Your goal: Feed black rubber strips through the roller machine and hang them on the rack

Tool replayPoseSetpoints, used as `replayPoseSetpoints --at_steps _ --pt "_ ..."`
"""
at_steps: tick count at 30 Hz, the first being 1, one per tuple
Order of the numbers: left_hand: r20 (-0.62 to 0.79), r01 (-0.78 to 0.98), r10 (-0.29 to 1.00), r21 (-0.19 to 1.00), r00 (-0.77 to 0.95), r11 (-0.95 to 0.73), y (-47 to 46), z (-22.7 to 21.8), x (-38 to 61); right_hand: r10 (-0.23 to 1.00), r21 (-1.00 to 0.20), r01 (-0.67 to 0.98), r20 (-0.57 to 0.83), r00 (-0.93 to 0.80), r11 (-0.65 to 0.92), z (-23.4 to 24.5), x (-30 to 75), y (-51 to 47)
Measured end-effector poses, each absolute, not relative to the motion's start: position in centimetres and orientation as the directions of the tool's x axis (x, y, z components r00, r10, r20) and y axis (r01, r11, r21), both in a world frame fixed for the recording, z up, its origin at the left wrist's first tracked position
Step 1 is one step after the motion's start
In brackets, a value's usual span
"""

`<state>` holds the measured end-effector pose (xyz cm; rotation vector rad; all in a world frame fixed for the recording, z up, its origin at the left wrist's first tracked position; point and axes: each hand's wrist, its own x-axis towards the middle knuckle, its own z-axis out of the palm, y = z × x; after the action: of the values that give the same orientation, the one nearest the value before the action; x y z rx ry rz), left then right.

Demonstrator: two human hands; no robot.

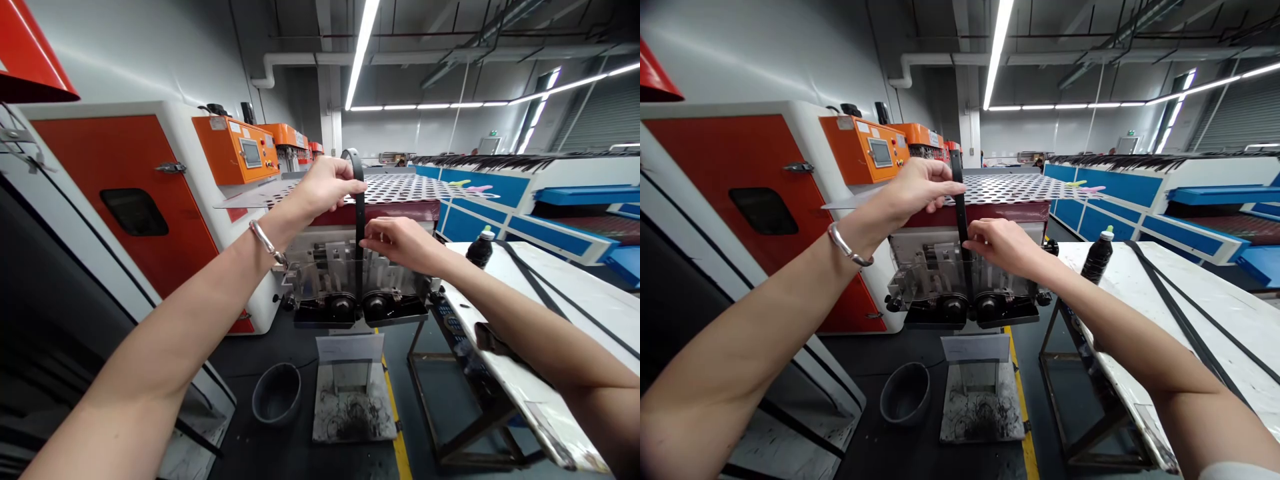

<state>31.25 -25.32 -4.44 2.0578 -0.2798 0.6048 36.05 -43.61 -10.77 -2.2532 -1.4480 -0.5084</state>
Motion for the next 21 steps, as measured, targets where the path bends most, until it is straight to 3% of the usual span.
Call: replayPoseSetpoints --at_steps 2,5,9,12,15,17,21 --pt "0.525 -0.416 0.015 0.692 0.851 -0.590 -25.4 -5.1 31.4 0.719 -0.128 0.894 0.551 0.424 -0.430 -11.2 35.1 -44.3" --pt "0.560 -0.417 -0.023 0.588 0.828 -0.693 -25.5 -6.4 31.6 0.688 -0.236 0.868 0.533 0.492 -0.438 -12.2 33.0 -45.8" --pt "0.596 -0.331 0.009 0.458 0.803 -0.825 -25.8 -8.5 30.9 0.773 -0.472 0.797 0.315 0.551 -0.376 -16.2 30.6 -47.9" --pt "0.659 -0.271 0.091 0.427 0.747 -0.863 -25.7 -10.5 28.7 0.826 -0.616 0.691 0.112 0.553 -0.378 -22.3 30.3 -49.1" --pt "0.677 -0.280 0.172 0.504 0.716 -0.817 -25.6 -13.8 25.1 0.786 -0.685 0.569 -0.009 0.618 -0.455 -29.9 31.4 -49.4" --pt "0.617 -0.263 0.254 0.621 0.745 -0.738 -25.6 -17.1 22.5 0.708 -0.739 0.476 -0.001 0.706 -0.476 -34.6 32.5 -49.0" --pt "0.273 -0.065 0.392 0.881 0.879 -0.468 -26.8 -26.4 17.9 0.483 -0.847 0.285 0.039 0.875 -0.448 -40.4 34.3 -47.1"
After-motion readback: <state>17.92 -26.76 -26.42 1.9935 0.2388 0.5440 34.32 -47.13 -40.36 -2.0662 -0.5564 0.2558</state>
